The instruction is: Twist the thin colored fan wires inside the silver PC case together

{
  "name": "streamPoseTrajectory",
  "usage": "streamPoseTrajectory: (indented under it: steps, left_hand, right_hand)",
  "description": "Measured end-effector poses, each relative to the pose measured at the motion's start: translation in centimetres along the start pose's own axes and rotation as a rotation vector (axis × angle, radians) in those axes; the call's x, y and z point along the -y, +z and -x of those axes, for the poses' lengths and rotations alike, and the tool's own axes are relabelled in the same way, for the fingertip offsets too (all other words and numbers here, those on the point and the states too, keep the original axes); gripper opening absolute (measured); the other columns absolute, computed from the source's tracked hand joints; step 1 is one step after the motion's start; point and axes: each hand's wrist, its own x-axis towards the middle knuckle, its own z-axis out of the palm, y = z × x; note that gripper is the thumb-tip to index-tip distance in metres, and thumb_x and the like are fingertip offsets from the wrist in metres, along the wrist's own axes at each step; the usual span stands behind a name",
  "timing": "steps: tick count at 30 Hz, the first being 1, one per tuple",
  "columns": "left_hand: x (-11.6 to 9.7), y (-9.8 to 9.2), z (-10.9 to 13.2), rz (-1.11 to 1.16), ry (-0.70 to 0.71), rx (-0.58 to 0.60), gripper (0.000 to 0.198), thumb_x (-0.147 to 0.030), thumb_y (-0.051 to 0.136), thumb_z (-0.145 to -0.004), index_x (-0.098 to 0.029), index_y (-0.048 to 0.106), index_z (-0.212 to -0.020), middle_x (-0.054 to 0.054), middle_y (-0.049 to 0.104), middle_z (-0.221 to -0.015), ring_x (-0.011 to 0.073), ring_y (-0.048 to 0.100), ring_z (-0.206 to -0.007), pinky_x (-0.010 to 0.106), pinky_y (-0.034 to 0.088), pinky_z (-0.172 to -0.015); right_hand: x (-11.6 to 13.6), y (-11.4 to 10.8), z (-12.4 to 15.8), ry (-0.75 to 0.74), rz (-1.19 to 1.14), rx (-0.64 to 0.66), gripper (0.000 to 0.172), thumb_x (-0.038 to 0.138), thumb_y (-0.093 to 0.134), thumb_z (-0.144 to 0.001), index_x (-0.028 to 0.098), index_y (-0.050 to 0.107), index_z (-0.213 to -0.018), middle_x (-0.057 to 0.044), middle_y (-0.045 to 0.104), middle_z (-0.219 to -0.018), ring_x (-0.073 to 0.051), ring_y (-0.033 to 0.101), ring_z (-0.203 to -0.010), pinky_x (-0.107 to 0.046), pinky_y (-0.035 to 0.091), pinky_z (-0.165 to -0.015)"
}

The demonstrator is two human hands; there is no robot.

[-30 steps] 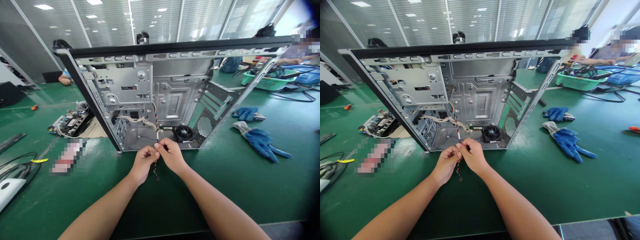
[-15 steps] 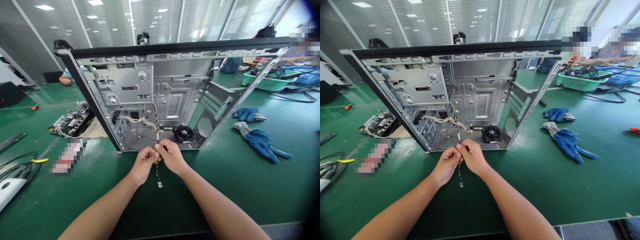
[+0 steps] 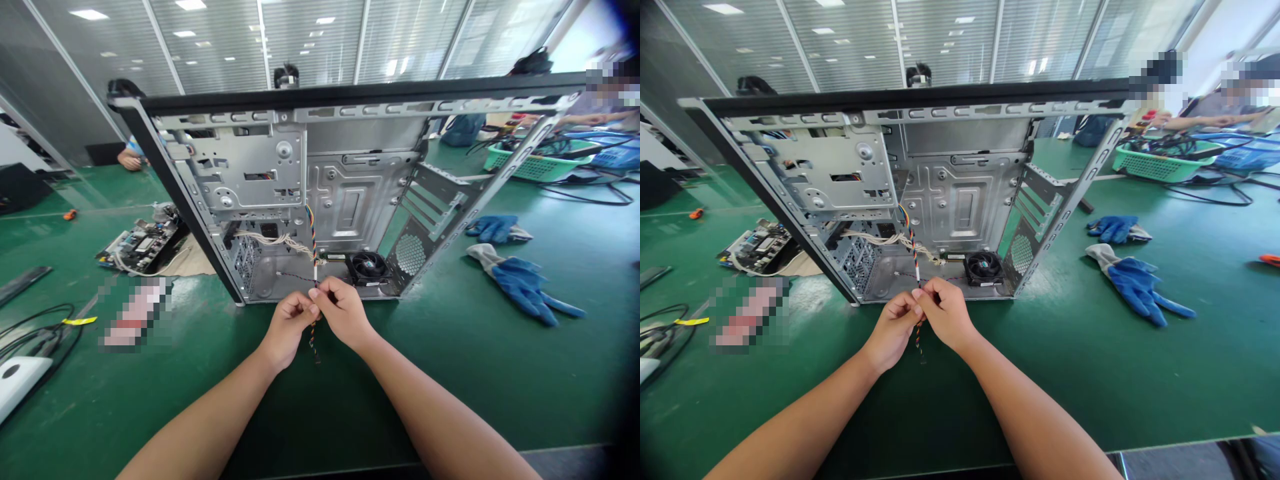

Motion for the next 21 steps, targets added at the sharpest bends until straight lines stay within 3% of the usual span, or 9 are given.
streamPoseTrajectory:
  steps: [8, 21]
  left_hand:
    - [-0.07, 0.00, 0.13, -0.014, -0.001, 0.005, 0.020, -0.027, 0.071, -0.079, -0.015, 0.057, -0.071, -0.001, 0.057, -0.067, 0.0108, 0.048, -0.067, 0.023, 0.035, -0.067]
    - [-0.44, 0.26, 0.11, 0.216, -0.135, 0.078, 0.024, -0.025, 0.075, -0.074, -0.015, 0.055, -0.067, -0.002, 0.055, -0.063, 0.0097, 0.049, -0.063, 0.022, 0.034, -0.063]
  right_hand:
    - [0.14, -0.04, -0.09, 0.005, 0.000, 0.012, 0.028, 0.030, 0.056, -0.086, 0.021, 0.045, -0.062, 0.005, 0.049, -0.053, -0.010, 0.048, -0.050, -0.023, 0.039, -0.049]
    - [0.46, -0.03, -0.10, 0.076, -0.109, 0.073, 0.028, 0.035, 0.053, -0.087, 0.021, 0.046, -0.064, 0.006, 0.050, -0.049, -0.010, 0.050, -0.045, -0.022, 0.039, -0.045]
